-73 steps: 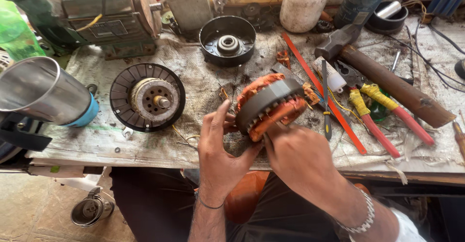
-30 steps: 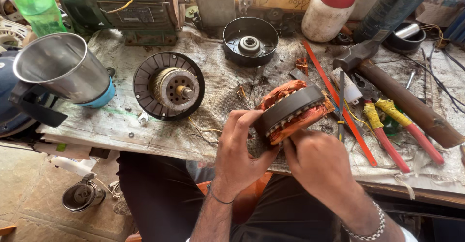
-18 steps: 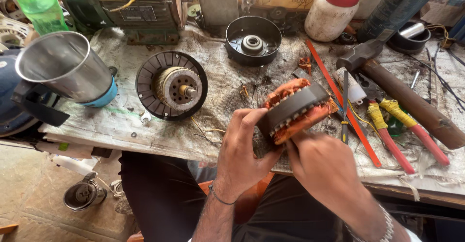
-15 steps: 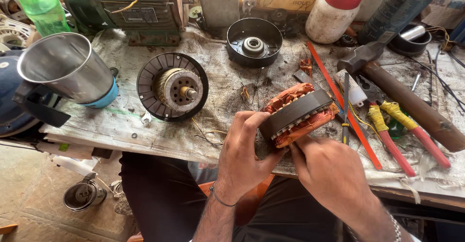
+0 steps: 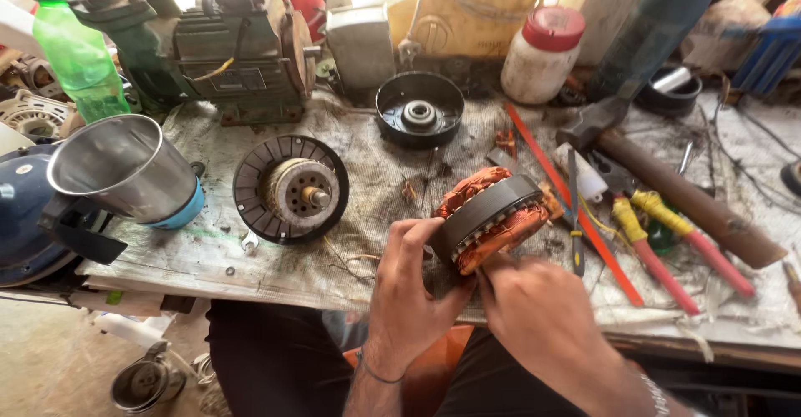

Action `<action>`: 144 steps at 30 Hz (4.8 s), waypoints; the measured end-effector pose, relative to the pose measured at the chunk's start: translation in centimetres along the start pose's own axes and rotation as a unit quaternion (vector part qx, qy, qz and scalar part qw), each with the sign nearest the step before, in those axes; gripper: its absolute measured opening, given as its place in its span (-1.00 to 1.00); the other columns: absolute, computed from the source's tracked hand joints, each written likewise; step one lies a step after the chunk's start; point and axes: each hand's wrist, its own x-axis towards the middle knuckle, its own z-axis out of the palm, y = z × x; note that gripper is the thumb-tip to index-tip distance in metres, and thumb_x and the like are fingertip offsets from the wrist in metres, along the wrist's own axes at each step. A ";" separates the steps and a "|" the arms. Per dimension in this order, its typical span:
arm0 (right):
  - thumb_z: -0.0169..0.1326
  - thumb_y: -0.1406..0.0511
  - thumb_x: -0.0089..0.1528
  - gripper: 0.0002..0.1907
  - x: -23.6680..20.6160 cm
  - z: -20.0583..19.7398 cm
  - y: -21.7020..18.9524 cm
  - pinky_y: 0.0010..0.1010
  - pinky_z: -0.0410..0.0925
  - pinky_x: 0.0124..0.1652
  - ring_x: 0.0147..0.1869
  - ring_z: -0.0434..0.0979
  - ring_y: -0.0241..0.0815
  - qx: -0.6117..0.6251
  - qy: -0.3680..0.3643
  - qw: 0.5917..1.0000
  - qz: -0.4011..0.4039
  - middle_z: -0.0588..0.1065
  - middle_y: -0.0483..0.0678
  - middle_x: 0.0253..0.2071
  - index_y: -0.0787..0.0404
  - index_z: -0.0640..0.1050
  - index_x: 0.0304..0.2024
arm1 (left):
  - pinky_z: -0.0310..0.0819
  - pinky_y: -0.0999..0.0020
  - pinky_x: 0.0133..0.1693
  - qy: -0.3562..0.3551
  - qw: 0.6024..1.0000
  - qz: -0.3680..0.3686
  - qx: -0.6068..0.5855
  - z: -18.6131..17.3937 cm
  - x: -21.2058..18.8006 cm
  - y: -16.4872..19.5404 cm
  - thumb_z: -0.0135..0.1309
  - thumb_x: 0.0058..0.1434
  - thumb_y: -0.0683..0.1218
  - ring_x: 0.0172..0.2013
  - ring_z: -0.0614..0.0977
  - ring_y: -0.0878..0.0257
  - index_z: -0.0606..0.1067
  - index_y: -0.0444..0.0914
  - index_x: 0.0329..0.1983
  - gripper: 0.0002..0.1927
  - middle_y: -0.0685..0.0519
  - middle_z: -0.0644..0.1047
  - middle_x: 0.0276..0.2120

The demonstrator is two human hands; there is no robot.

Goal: The person holds an electric motor stator with copper windings on a workbench and works a dark metal ring component around its edge, pressing and seating it by hand while rotating the assembly. They occasionally use a small hand tool to help position the ring and turn the part to work different sections.

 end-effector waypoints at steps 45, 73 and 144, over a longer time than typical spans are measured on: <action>0.04 0.16 0.27 -0.73 -0.1 1.3 1.7 -0.18 0.47 -0.44 -0.51 0.62 -0.04 -0.032 -0.046 0.998 0.029 0.58 0.01 -0.45 0.16 0.59 -0.42 | 0.57 0.10 0.04 0.005 1.000 0.002 0.023 0.9 -0.1 -0.1 0.36 0.00 -0.18 0.06 0.58 -0.02 0.27 -0.23 0.28 -0.22 -0.12 0.44 0.03; 0.06 0.17 0.27 -0.71 0.7 0.1 2.0 -0.01 0.44 -0.26 -0.39 0.61 0.20 0.101 -0.066 0.992 0.024 0.58 0.18 -0.50 0.25 0.62 -0.37 | 0.53 0.09 0.06 -0.004 0.999 -0.005 0.043 1.0 -0.6 -1.0 0.33 0.03 -0.20 0.07 0.57 0.00 0.22 -0.23 0.29 -0.23 -0.11 0.43 0.05; 0.03 0.25 0.27 -0.70 -1.4 -2.1 4.6 -0.10 0.42 -0.28 -0.32 0.63 0.06 0.034 -0.121 0.991 0.036 0.60 0.03 -0.42 0.10 0.60 0.04 | 0.81 0.36 -0.10 -0.003 0.998 -0.035 -0.053 0.7 -0.6 -1.8 0.33 0.09 -0.21 -0.06 0.66 0.17 0.23 -0.26 0.18 -0.34 -0.06 0.36 -0.04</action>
